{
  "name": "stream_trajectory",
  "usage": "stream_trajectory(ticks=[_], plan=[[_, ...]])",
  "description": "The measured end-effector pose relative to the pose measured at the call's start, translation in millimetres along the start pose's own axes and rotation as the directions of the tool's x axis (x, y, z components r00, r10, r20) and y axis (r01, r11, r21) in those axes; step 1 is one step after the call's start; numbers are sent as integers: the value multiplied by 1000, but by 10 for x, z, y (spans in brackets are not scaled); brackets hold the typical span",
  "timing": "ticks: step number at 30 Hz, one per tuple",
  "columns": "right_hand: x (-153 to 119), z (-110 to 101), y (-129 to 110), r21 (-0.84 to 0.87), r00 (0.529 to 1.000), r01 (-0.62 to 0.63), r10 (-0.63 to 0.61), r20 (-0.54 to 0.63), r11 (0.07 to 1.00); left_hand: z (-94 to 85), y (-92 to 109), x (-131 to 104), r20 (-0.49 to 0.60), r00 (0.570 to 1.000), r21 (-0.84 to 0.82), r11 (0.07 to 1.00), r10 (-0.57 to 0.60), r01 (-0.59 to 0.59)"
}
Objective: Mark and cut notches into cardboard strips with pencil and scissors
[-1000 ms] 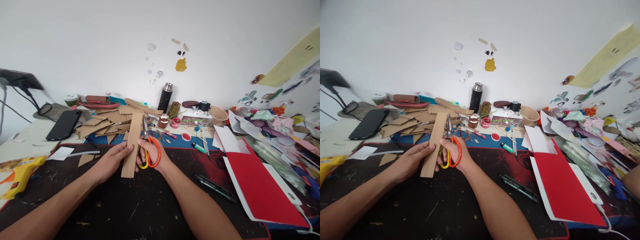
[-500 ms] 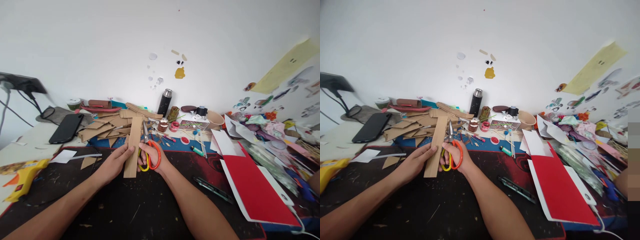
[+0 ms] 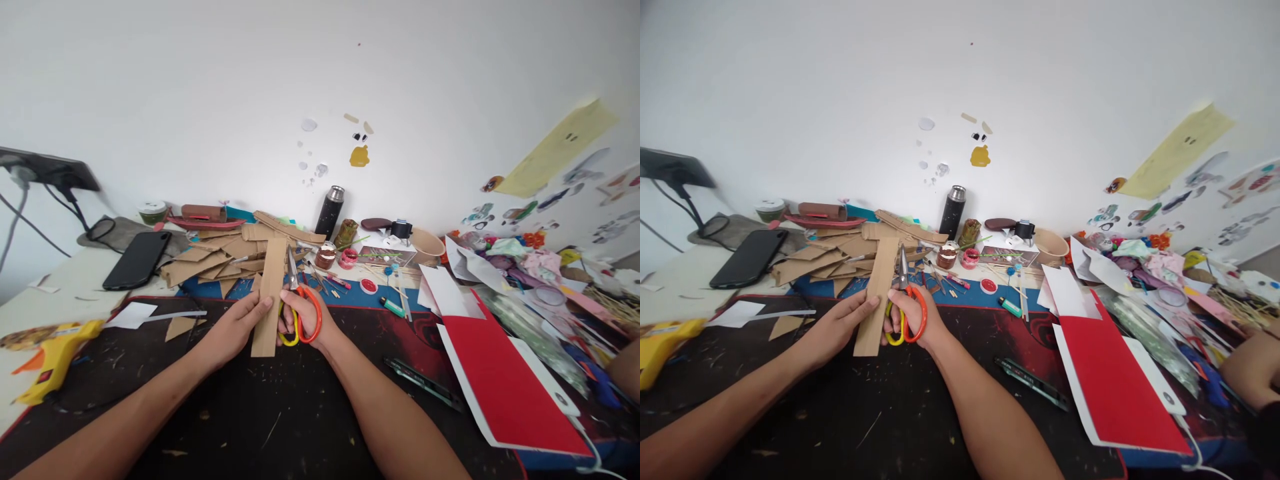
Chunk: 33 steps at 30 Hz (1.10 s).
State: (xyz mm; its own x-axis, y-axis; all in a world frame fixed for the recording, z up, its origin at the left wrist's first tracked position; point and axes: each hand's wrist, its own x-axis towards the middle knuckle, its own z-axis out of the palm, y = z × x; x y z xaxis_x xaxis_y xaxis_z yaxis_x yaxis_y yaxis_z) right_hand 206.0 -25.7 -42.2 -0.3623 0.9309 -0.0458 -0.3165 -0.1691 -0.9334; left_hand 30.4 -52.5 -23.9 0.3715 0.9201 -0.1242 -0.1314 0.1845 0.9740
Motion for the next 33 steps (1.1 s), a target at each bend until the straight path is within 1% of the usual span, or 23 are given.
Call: stream_trajectory(ticks=[5, 8, 10, 12, 14, 16, 18, 20, 23, 26, 29, 33], plan=[[11, -17, 41, -68, 999, 31, -33, -24, 997, -21, -46, 10, -22, 999, 3, 1000, -30, 30], [18, -22, 30, -117, 999, 28, -32, -26, 993, -33, -43, 24, -46, 998, 9, 999, -35, 36], [12, -16, 3, -166, 999, 17, -22, -26, 986, -60, -14, 37, -87, 996, 20, 1000, -13, 15], [-7, -2, -18, -228, 1000, 1, -4, -11, 974, -118, 30, 52, -170, 985, 45, 999, 28, -21], [-35, 13, -13, -297, 999, -31, 37, 15, 954, -207, 78, 69, -291, 953, 81, 995, 81, -60], [-62, 26, 21, -370, 994, -65, 91, 53, 927, -310, 118, 85, -404, 904, 102, 989, 139, -107], [-79, 38, 70, -449, 987, -68, 127, 102, 891, -400, 148, 102, -482, 857, 88, 984, 180, -157], [-81, 51, 105, -510, 983, -56, 138, 124, 858, -456, 169, 116, -527, 828, 46, 979, 193, -198], [-66, 81, 97, -554, 981, -63, 154, 119, 830, -470, 195, 123, -542, 818, -8, 973, 189, -231], [-54, 135, 22, -593, 971, -93, 204, 124, 800, -443, 220, 109, -525, 830, -31, 970, 191, -243], [-46, 211, -68, -654, 960, -105, 249, 131, 749, -426, 239, 85, -501, 843, -44, 967, 196, -251], [20, 315, -121, -737, 929, -72, 314, 195, 672, -432, 250, 71, -476, 851, -28, 963, 224, -269]])
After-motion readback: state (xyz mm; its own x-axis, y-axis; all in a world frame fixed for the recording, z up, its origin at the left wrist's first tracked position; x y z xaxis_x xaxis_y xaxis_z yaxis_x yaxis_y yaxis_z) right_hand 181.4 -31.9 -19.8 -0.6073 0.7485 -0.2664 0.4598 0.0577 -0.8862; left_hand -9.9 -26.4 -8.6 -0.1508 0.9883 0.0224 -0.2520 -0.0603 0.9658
